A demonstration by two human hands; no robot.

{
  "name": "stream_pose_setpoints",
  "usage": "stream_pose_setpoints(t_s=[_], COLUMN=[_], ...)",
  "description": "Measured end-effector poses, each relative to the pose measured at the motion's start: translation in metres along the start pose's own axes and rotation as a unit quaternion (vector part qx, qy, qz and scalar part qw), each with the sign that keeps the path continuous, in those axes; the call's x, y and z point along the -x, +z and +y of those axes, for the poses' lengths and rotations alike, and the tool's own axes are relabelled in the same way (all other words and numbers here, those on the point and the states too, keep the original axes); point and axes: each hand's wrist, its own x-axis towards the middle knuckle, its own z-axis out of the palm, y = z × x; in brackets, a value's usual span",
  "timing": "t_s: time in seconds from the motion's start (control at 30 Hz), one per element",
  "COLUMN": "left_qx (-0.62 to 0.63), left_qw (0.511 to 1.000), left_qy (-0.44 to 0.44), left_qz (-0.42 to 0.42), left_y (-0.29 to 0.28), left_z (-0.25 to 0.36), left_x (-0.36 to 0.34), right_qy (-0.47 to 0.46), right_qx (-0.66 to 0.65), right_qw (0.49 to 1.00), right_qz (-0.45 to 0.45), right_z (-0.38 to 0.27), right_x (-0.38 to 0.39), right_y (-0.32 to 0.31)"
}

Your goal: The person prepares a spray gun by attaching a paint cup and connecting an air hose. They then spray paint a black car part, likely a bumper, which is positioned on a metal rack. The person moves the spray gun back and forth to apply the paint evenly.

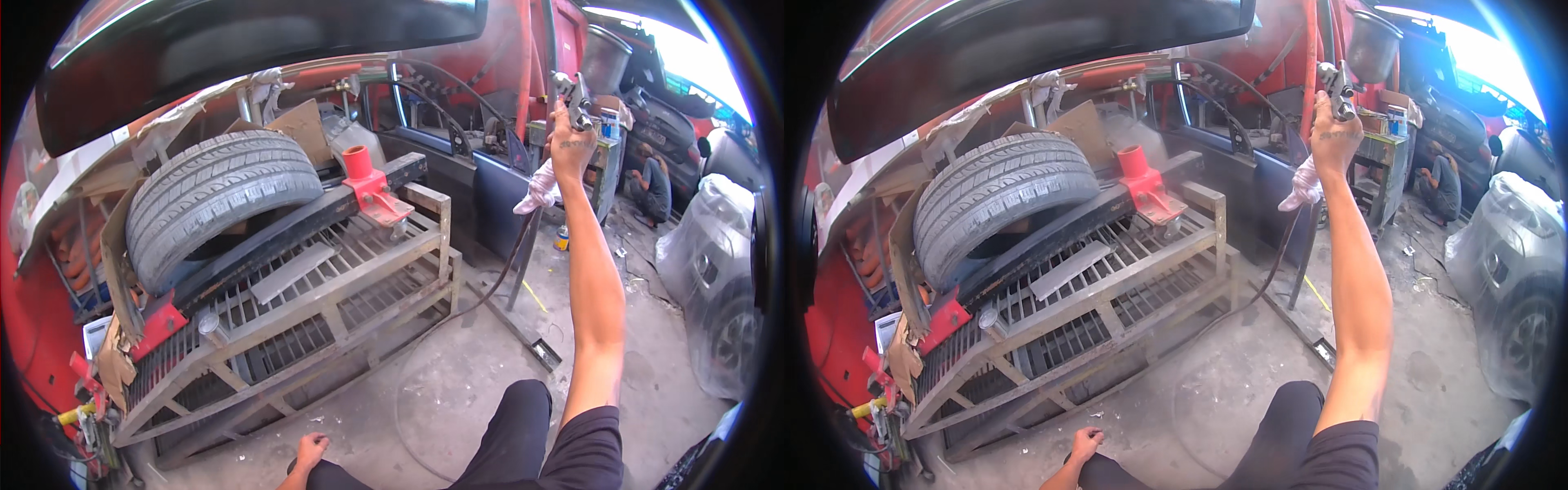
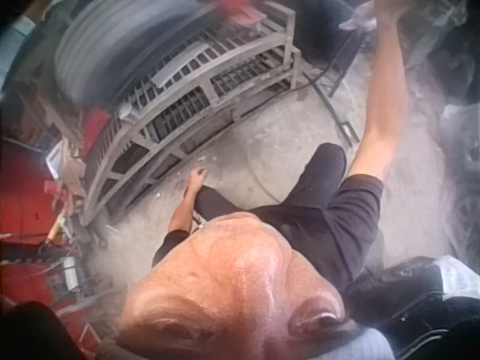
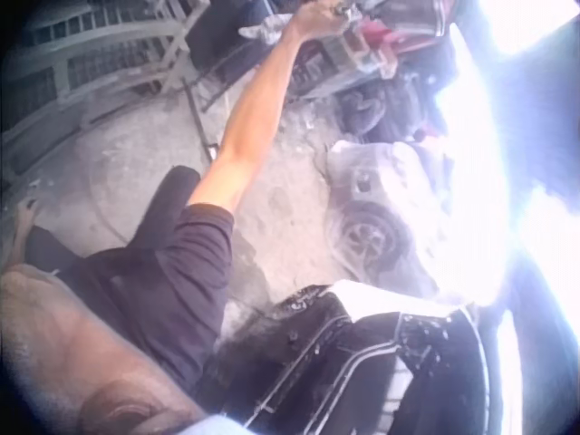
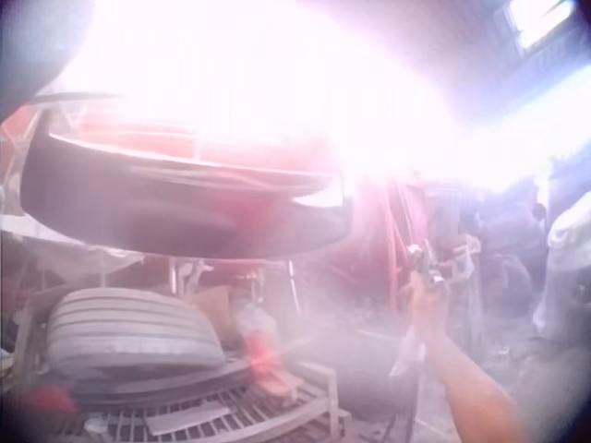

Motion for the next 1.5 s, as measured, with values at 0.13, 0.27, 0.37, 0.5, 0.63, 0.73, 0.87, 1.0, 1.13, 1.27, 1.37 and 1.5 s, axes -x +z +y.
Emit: stream_pose_setpoints(t_s=[0.13, 0.27, 0.37, 0.5, 0.63, 0.73, 0.87, 1.0, 1.13, 1.27, 1.37, 1.5], left_qx=[-0.052, -0.109, -0.132, -0.135, -0.159, -0.163, -0.132, -0.11, -0.043, 0.002, 0.021, 0.017], left_qw=[0.998, 0.992, 0.987, 0.979, 0.963, 0.959, 0.964, 0.968, 0.978, 0.978, 0.974, 0.971], left_qy=[-0.011, -0.011, -0.024, 0.0, -0.001, -0.046, -0.036, -0.033, -0.019, 0.056, 0.079, 0.098], left_qz=[-0.024, -0.058, -0.085, -0.151, -0.218, -0.228, -0.226, -0.222, -0.204, -0.199, -0.209, -0.218], left_y=[0.009, 0.009, 0.011, 0.003, -0.016, -0.044, -0.08, -0.115, -0.135, -0.137, -0.148, -0.155], left_z=[0.027, 0.07, 0.13, 0.231, 0.322, 0.393, 0.476, 0.571, 0.64, 0.74, 0.755, 0.787], left_x=[-0.001, 0.001, 0.009, 0.034, 0.054, 0.076, 0.091, 0.118, 0.133, 0.115, 0.127, 0.141], right_qy=[0.081, 0.068, 0.157, 0.234, 0.296, 0.349, 0.406, 0.461, 0.453, 0.423, 0.418, 0.415], right_qx=[-0.047, -0.144, -0.202, -0.22, -0.197, -0.17, -0.169, -0.123, -0.095, -0.061, -0.066, -0.077], right_qw=[0.995, 0.977, 0.953, 0.927, 0.91, 0.895, 0.87, 0.847, 0.84, 0.848, 0.841, 0.834], right_qz=[-0.019, -0.142, -0.162, -0.191, -0.212, -0.222, -0.221, -0.235, -0.282, -0.315, -0.337, -0.356], right_z=[0.01, 0.035, 0.022, 0.011, 0.005, -0.001, -0.033, -0.073, -0.127, -0.155, -0.178, -0.188], right_x=[0.016, 0.039, 0.047, 0.027, -0.009, -0.021, -0.054, -0.055, -0.065, -0.069, -0.074, -0.084], right_y=[-0.014, -0.039, -0.047, -0.047, -0.05, -0.058, -0.069, -0.089, -0.097, -0.108, -0.112, -0.118])
